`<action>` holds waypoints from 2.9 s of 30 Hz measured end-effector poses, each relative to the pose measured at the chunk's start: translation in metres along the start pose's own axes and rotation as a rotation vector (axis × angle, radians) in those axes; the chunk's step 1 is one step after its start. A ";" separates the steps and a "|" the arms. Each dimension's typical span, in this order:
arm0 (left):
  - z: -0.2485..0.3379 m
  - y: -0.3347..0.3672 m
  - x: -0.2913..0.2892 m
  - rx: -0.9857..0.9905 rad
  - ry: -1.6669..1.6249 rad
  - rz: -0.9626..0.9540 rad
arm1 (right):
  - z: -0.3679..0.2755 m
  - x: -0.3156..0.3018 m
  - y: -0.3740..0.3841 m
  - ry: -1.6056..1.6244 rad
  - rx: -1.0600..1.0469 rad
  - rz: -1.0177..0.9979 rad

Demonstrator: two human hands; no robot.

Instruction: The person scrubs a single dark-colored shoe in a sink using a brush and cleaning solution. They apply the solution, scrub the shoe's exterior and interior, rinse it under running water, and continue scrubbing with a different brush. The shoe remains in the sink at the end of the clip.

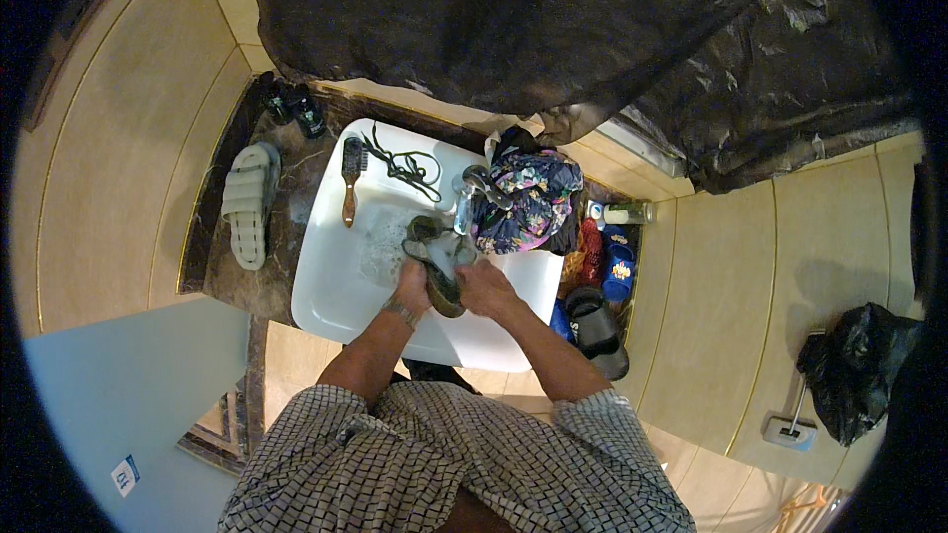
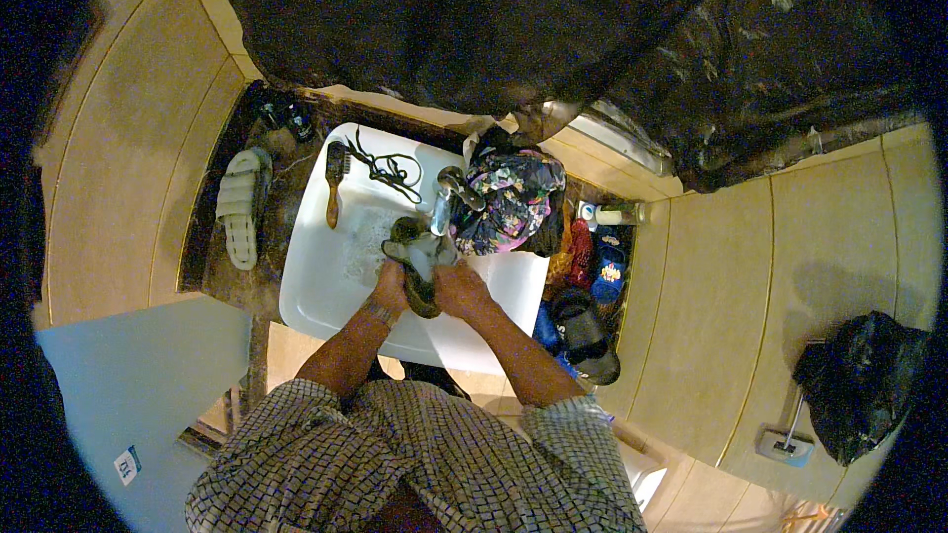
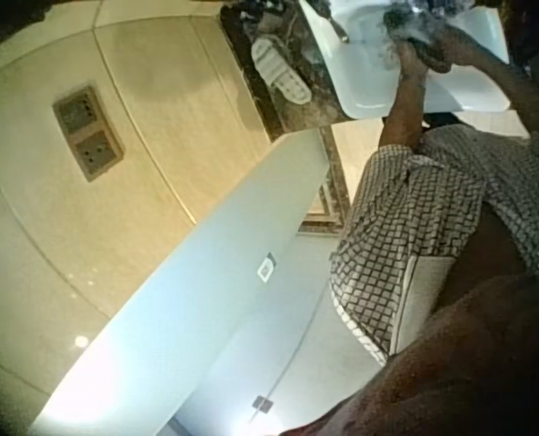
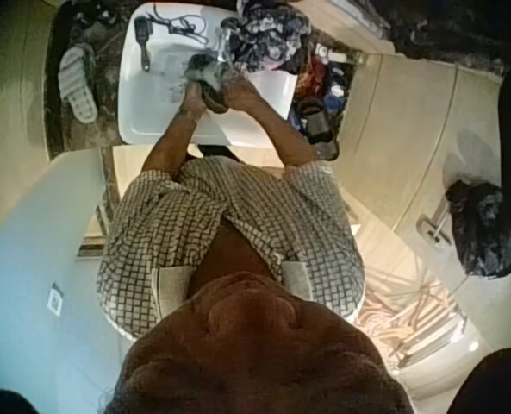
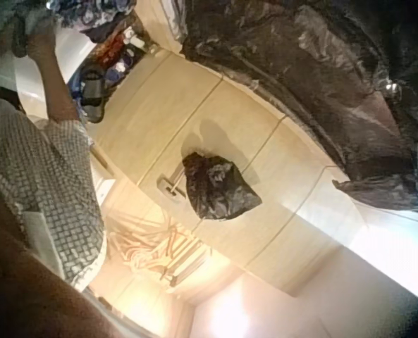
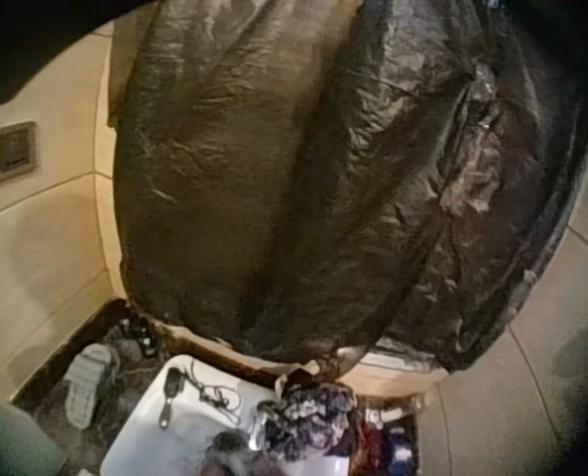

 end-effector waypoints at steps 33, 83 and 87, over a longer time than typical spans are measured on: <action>-0.016 -0.019 -0.006 -0.150 -0.054 0.209 | -0.001 0.009 0.007 -0.029 -0.002 0.048; -0.013 0.007 -0.030 -0.052 0.032 0.108 | 0.005 0.000 0.016 0.128 0.070 0.047; -0.007 0.005 -0.043 -0.004 0.044 0.282 | -0.001 -0.008 0.014 0.028 0.054 0.002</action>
Point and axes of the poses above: each hand's wrist, its own y-axis towards the middle knuckle, its own x-axis out of the palm, z = x × y, the point moved 6 cm from there along y, towards the middle knuckle, and after that the axes turned 4 degrees about x, right-handed, at the moved point
